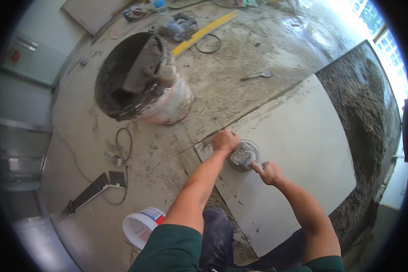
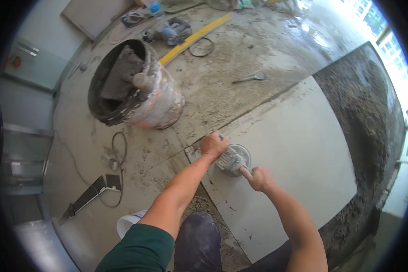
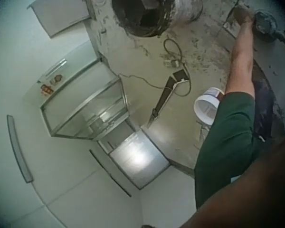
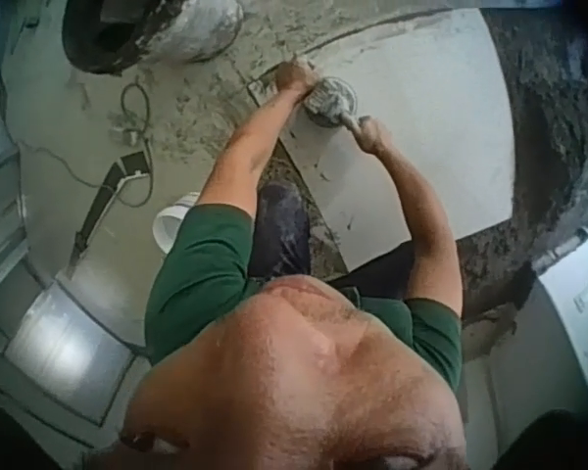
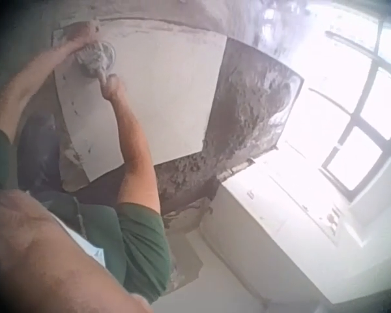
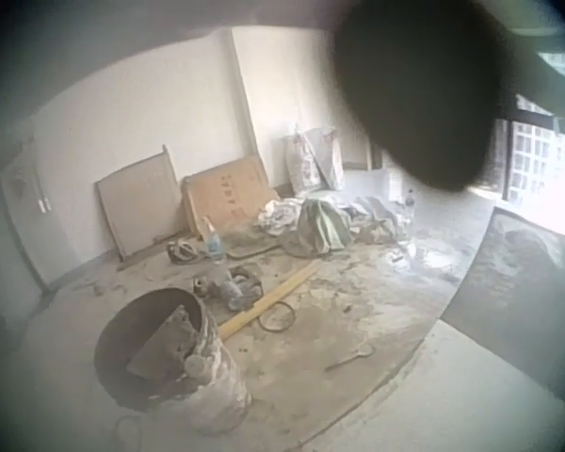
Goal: Leveling a floor tile using a vibrating suction cup tool.
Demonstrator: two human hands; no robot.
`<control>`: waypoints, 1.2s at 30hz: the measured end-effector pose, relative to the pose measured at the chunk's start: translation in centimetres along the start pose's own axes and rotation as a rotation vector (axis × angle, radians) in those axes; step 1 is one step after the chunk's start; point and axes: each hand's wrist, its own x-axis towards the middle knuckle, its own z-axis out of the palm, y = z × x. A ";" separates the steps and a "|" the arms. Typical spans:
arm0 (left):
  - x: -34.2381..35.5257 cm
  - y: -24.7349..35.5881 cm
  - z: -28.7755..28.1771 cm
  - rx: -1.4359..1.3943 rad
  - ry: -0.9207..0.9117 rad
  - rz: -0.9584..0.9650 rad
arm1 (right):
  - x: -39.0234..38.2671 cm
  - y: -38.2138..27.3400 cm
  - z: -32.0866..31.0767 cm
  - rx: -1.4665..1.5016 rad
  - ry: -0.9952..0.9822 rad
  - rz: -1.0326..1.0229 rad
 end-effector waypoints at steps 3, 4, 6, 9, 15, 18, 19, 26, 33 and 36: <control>-0.3 -0.4 -0.3 -0.012 -0.015 -0.018 | -0.2 -0.5 0.2 -0.010 0.000 -0.036; -0.5 -0.6 -0.4 -0.011 -0.005 -0.032 | -0.3 -0.7 0.3 -0.010 0.007 -0.032; -0.7 -0.7 -0.6 -0.003 -0.025 -0.018 | -0.3 -0.4 0.6 -0.021 0.000 -0.026; -0.8 -0.2 -0.5 -0.011 -0.091 -0.031 | -0.3 0.0 0.8 -0.014 -0.012 -0.007; 0.8 -0.2 -0.6 0.101 -0.242 -0.115 | 2.5 2.7 2.9 -0.006 0.039 -0.064; 0.7 -0.4 -1.8 0.027 -0.091 0.003 | 0.3 -1.2 -0.6 -0.007 -0.001 -0.009; 0.5 -0.3 -1.8 0.011 -0.071 0.012 | 0.4 -1.0 -0.5 0.006 -0.014 -0.018; 0.2 -0.1 -0.6 0.049 -0.040 0.023 | 0.1 0.1 0.0 0.032 -0.037 0.006; 1.0 -1.3 -0.3 0.032 -0.053 0.028 | -0.1 0.0 0.1 0.057 -0.069 0.005; 1.2 -1.5 0.1 0.099 0.024 0.032 | 0.1 0.3 -0.3 -0.043 -0.031 -0.074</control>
